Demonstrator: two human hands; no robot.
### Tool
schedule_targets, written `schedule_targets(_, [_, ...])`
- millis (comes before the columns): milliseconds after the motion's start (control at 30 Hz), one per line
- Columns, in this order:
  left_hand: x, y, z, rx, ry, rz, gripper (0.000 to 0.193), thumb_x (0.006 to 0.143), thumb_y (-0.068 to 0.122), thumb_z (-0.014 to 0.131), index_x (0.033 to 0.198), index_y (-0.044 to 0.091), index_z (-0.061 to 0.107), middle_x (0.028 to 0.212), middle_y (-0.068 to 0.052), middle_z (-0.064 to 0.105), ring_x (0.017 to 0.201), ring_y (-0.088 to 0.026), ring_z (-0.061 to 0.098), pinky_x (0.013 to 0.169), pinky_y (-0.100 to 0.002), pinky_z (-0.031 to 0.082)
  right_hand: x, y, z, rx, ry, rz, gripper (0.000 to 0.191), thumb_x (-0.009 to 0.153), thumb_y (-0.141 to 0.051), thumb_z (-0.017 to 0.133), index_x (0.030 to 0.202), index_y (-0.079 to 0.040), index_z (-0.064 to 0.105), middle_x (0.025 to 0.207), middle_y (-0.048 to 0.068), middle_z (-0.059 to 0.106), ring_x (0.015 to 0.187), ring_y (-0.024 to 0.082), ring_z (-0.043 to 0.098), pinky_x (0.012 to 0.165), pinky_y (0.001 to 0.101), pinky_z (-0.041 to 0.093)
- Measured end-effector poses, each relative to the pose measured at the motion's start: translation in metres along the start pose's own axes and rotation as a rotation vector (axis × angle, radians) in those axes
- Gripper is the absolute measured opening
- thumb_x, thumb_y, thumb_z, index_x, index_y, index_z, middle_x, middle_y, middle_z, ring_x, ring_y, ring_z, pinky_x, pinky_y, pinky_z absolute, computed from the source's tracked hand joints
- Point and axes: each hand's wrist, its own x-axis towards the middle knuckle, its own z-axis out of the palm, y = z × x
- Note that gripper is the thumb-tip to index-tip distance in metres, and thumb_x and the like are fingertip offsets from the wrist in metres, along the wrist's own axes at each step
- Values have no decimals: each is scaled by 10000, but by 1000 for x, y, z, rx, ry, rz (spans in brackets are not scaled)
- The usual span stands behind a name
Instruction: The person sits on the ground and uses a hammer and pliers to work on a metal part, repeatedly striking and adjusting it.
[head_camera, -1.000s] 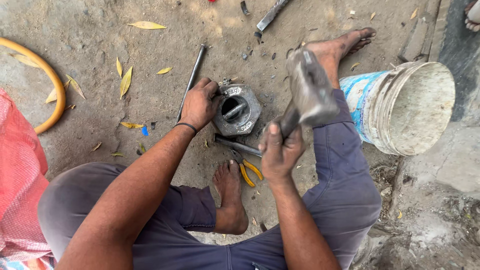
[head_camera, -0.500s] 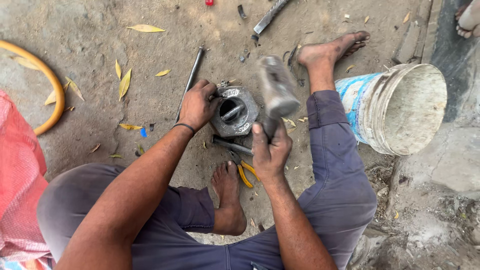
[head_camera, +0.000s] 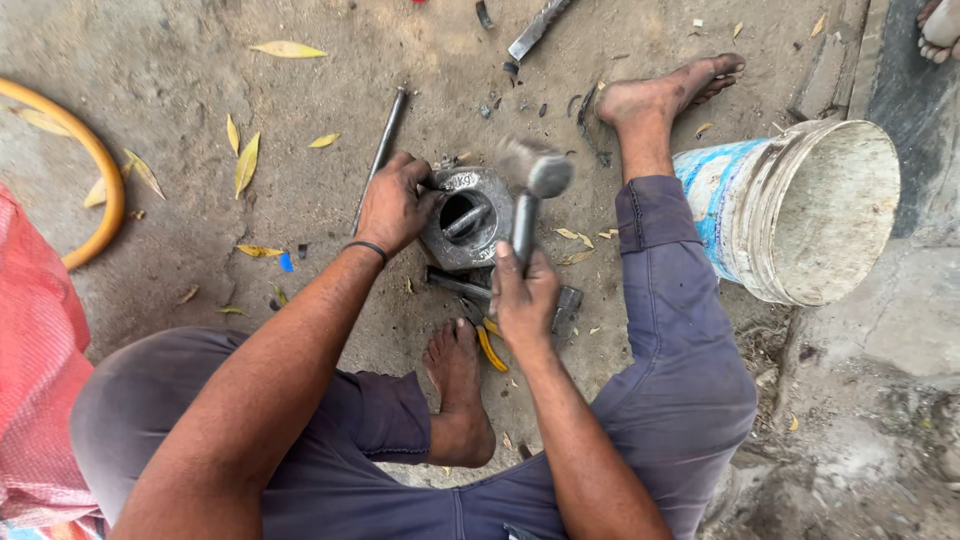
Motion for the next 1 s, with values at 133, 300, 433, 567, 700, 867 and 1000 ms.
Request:
schedule_targets(133, [1, -6, -1, 35, -33, 44, 206, 817, 90, 795, 996, 40, 705, 1052, -146, 655, 974, -368, 675, 853, -451, 552, -3, 6, -3, -32, -2, -305, 233, 1037, -307, 618, 1117, -90, 593, 648, -67, 517, 481, 30, 511, 390, 226, 483])
schedule_targets(300, [3, -3, -1, 70, -43, 55, 192, 838, 100, 789, 1001, 41, 707, 1052, -137, 659, 1004, -370, 672, 871, -456, 548, -7, 34, 21, -401, 8, 80, 245, 1034, -303, 667, 1062, -64, 621, 692, -34, 548, 488, 56, 471, 383, 238, 387])
schedule_targets(433, [1, 1, -4, 63, -30, 59, 202, 819, 80, 757, 1013, 56, 706, 1075, -130, 663, 1013, -357, 675, 884, -446, 551, 3, 19, 11, -102, 29, 181, 248, 959, -300, 707, 999, -57, 671, 655, -34, 549, 436, 52, 452, 325, 239, 382])
schedule_targets(567, [0, 2, -4, 84, -41, 44, 196, 840, 96, 758, 1018, 48, 692, 1087, -142, 655, 1014, -368, 665, 876, -455, 546, 1, -3, -10, 14, -52, -233, 261, 1048, -333, 656, 1034, -80, 593, 652, -40, 527, 467, 45, 494, 370, 233, 434])
schedule_targets(700, [1, -1, -1, 95, -19, 73, 186, 831, 95, 761, 999, 49, 697, 1084, -143, 661, 1015, -378, 663, 874, -462, 543, 1, 17, 4, 66, -60, -338, 248, 1061, -322, 634, 1012, -92, 556, 636, -56, 464, 470, 22, 439, 372, 207, 366])
schedule_targets(867, [2, -3, 1, 75, -1, 78, 201, 844, 75, 748, 1032, 36, 691, 1069, -165, 659, 987, -398, 661, 863, -472, 545, 8, 46, 19, -441, -60, 125, 296, 1043, -320, 671, 912, -65, 599, 640, -63, 516, 498, 21, 468, 391, 211, 372])
schedule_targets(1000, [3, -4, 0, 97, -1, 125, 191, 830, 74, 771, 994, 26, 686, 1057, -173, 665, 999, -417, 655, 861, -482, 543, 2, 17, 7, -128, -7, 138, 220, 987, -320, 671, 938, -112, 618, 604, -56, 509, 445, 36, 460, 342, 229, 385])
